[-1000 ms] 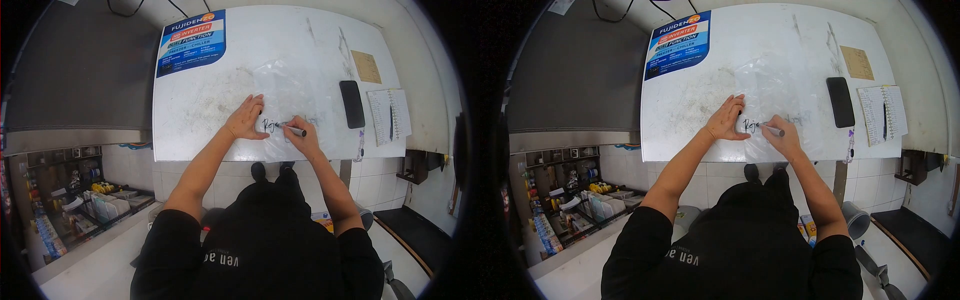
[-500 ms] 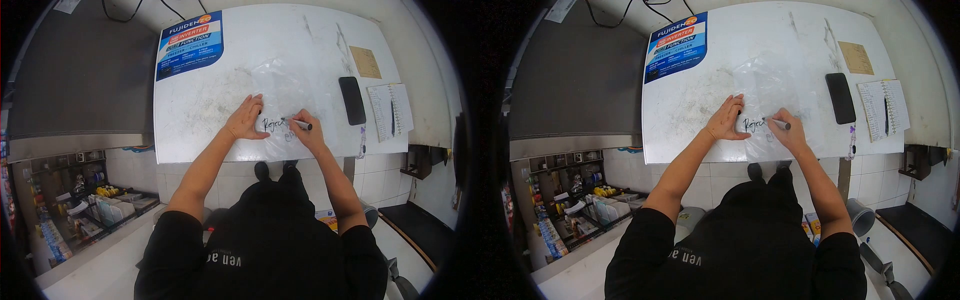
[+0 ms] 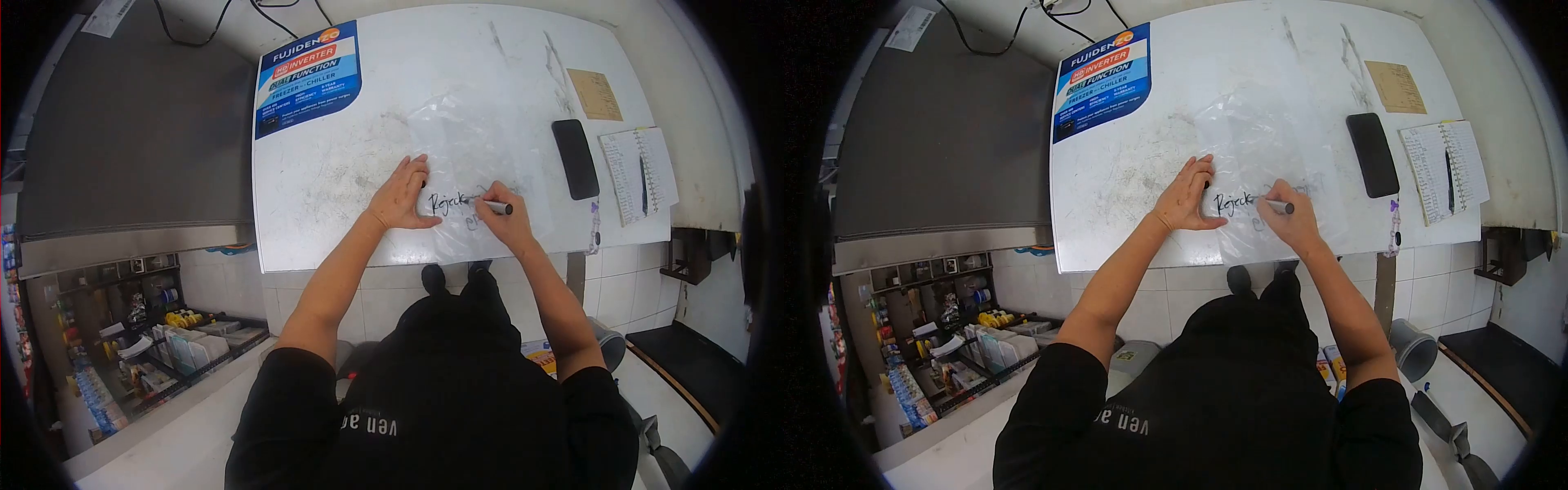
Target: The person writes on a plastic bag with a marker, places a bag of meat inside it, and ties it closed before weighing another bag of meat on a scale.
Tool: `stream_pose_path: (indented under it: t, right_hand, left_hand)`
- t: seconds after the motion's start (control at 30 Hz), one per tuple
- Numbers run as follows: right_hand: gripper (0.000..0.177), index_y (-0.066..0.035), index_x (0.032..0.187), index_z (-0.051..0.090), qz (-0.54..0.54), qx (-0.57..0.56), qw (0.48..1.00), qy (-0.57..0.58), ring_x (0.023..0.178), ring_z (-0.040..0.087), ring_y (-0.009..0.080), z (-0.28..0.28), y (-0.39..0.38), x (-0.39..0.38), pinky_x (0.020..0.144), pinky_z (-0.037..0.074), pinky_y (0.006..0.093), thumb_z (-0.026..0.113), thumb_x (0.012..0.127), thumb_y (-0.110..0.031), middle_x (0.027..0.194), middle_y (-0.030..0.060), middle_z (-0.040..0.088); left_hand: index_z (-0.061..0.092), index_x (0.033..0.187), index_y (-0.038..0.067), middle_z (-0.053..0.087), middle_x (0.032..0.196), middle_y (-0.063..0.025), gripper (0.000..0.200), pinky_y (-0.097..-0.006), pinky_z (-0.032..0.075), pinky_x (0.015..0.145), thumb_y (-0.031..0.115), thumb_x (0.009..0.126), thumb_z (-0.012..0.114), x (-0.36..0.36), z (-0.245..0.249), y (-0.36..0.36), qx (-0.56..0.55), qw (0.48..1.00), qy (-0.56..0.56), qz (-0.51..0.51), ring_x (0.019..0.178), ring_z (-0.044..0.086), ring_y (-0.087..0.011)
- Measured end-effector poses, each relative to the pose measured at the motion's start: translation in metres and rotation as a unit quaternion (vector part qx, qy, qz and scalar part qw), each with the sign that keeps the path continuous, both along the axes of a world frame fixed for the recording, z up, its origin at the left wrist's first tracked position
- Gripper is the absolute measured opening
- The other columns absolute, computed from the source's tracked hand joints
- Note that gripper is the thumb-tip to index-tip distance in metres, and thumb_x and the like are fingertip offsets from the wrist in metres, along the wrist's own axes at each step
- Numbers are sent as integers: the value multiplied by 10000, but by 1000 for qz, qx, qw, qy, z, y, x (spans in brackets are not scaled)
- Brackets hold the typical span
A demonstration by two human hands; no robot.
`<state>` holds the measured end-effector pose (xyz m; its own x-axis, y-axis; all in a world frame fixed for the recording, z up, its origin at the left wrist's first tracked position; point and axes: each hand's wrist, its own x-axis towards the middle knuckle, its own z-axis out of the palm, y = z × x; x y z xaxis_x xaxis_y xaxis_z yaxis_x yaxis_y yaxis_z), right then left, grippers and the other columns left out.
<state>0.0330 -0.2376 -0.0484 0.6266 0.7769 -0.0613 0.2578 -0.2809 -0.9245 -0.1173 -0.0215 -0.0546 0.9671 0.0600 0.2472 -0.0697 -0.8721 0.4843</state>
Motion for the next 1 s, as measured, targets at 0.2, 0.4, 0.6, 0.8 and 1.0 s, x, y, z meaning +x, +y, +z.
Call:
stream_pose_path:
  t: [0.2,0.4,0.6,0.8,1.0]
  right_hand:
    - [215,-7,790,542,-52,46,997,33,597,560,135,4,-3,9,609,455,289,718,812,-128,657,91,611]
    - [207,-1,783,538,-29,50,997,-47,601,570,138,9,-8,7,616,456,281,704,825,-117,658,114,612]
    - [204,1,799,544,-33,68,996,38,649,579,124,8,-11,11,648,460,277,703,834,-123,668,110,622]
    - [209,3,822,551,-47,38,998,11,657,579,118,6,-11,16,649,461,275,705,843,-136,687,97,626]
    - [223,0,802,551,-22,28,999,-22,635,536,121,13,-13,11,645,453,273,717,828,-146,685,91,612]
  left_hand:
    - [458,1059,7,457,1187,-174,755,-518,248,1173,426,574,857,0,-1,0,0,1000,9,0,1321,410,-378]
    - [459,1056,1,453,1179,-176,753,-522,249,1171,427,579,857,0,-2,0,3,1000,-1,-5,1317,408,-384]
    - [463,1058,-3,453,1184,-180,757,-522,256,1165,427,576,858,-1,-3,0,8,1000,-8,-6,1317,404,-392]
    - [462,1054,-5,455,1180,-178,744,-531,258,1163,419,586,854,0,-2,0,-1,1000,-2,-1,1318,402,-397]
    - [459,1055,-4,454,1184,-185,749,-528,260,1165,427,585,853,1,-3,0,6,1000,-4,-3,1318,400,-398]
